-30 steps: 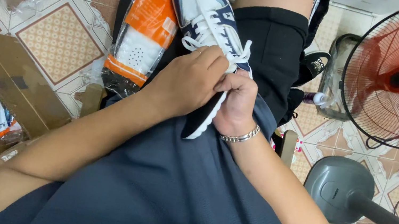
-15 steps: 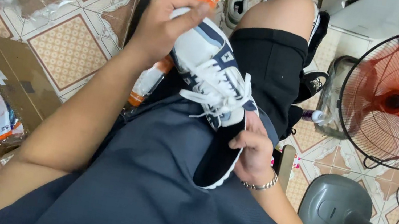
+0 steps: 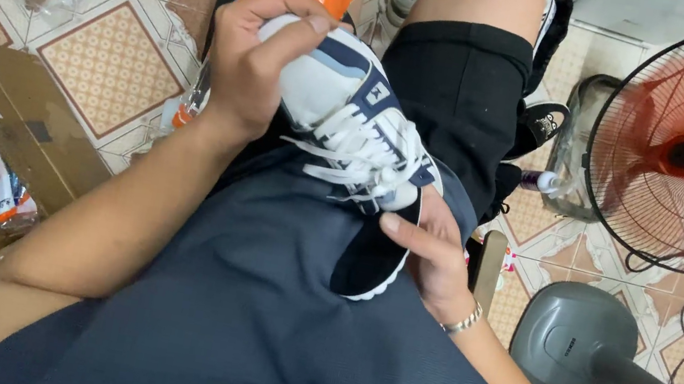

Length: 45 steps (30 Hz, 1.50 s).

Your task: The person sits on the floor and takes a new sneaker out of its box, removes the tissue paper, and inserts a black insole into the shoe. They then pull and straighten the laces and tie the laces of the sneaker, at one point wiping the shoe with a tissue.

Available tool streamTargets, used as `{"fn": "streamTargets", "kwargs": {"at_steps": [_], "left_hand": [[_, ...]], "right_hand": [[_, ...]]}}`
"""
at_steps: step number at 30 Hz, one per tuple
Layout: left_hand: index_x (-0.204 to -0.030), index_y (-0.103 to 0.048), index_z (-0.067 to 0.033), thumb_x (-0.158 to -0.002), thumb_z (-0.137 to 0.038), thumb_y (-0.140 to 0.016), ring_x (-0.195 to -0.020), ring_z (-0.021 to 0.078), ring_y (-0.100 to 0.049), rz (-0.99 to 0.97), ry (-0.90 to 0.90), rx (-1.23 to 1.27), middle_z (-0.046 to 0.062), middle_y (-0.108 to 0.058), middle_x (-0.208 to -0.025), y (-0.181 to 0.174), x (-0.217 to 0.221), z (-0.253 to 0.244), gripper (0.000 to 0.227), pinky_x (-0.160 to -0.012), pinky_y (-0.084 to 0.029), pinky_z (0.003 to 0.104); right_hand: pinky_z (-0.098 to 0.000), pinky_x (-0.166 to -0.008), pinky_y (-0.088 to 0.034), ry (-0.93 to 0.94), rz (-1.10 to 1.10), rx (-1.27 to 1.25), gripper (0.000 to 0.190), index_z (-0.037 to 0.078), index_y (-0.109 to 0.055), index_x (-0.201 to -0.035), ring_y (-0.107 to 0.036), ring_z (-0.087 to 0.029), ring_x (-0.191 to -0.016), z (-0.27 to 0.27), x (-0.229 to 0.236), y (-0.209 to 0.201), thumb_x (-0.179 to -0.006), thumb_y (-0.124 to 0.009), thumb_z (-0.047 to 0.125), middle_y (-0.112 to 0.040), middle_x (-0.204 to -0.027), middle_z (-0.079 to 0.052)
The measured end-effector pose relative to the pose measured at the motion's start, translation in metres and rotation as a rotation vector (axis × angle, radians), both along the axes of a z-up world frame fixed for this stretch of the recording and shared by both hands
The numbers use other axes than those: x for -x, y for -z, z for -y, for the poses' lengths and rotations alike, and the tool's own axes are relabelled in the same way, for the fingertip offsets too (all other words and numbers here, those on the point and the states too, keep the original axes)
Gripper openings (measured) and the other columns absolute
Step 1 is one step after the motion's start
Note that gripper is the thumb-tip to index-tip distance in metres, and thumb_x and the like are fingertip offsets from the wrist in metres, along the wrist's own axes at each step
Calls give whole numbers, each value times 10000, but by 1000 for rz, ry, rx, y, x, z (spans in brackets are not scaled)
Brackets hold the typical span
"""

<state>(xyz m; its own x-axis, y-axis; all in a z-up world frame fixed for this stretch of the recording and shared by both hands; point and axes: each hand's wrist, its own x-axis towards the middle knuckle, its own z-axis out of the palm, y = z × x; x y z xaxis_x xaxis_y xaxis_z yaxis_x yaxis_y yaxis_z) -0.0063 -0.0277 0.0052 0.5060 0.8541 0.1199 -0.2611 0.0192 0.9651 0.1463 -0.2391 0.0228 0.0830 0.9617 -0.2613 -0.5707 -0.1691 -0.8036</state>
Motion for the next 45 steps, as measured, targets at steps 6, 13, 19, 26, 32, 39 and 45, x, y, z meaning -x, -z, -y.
{"fn": "streamTargets", "kwargs": {"at_steps": [6, 13, 19, 26, 32, 39, 45], "left_hand": [[-980, -686, 30, -967, -108, -619, -915, 175, -723, 137, 25, 193, 139, -762, -997, 30, 2, -15, 154, -875, -575, 284], [-1004, -685, 37, -957, -85, -618, -939, 201, -723, 197, 51, 261, 144, -735, -1009, 14, 8, -11, 147, -901, -577, 300], [-1014, -683, 38, -955, -106, -597, -957, 184, -718, 117, 93, 104, 142, -757, -1033, 21, 12, -14, 178, -909, -568, 284], [-955, -703, 66, -905, -95, -600, -865, 198, -714, 188, -7, 380, 138, -743, -939, 61, 11, -22, 197, -838, -567, 293], [-957, -704, 62, -915, -86, -609, -874, 190, -700, 213, 29, 380, 121, -727, -941, 70, 6, -25, 181, -849, -560, 294], [-985, -704, 43, -929, -122, -583, -870, 170, -697, 139, 52, 372, 107, -731, -937, 63, 12, -28, 212, -840, -553, 276], [-1009, -683, 32, -925, -155, -554, -876, 173, -690, 137, 125, 407, 99, -708, -931, 52, 19, -31, 243, -826, -565, 287]], "right_hand": [[-357, -1090, -435, 57, -236, 83, 603, -130, -486, -1497, -596, -266, -1250, -13, -4, 29, -934, -647, 11, -624, -1403, -214], [-417, -1109, -481, 161, -522, 173, 485, -88, -527, -1411, -630, -310, -1223, -33, -5, 66, -990, -583, 146, -653, -1343, -208], [-429, -1109, -453, 66, -719, -12, 483, -48, -558, -1383, -625, -321, -1255, -37, -7, 67, -1006, -534, 254, -648, -1358, -193], [-292, -1050, -444, 114, -42, 244, 502, -41, -540, -1450, -612, -176, -1219, -9, -4, 35, -1042, -511, 249, -643, -1369, -106], [-327, -989, -481, 164, -260, 225, 489, -19, -547, -1450, -644, -215, -1148, -18, -5, 42, -1087, -501, 305, -669, -1328, -121], [-401, -1097, -493, 123, -408, 138, 491, -4, -555, -1417, -651, -267, -1220, -52, 3, 45, -1061, -527, 332, -666, -1342, -142], [-428, -1130, -473, 62, -613, 105, 551, -14, -552, -1418, -633, -304, -1264, -59, -1, 71, -1073, -539, 416, -653, -1370, -171]]}}
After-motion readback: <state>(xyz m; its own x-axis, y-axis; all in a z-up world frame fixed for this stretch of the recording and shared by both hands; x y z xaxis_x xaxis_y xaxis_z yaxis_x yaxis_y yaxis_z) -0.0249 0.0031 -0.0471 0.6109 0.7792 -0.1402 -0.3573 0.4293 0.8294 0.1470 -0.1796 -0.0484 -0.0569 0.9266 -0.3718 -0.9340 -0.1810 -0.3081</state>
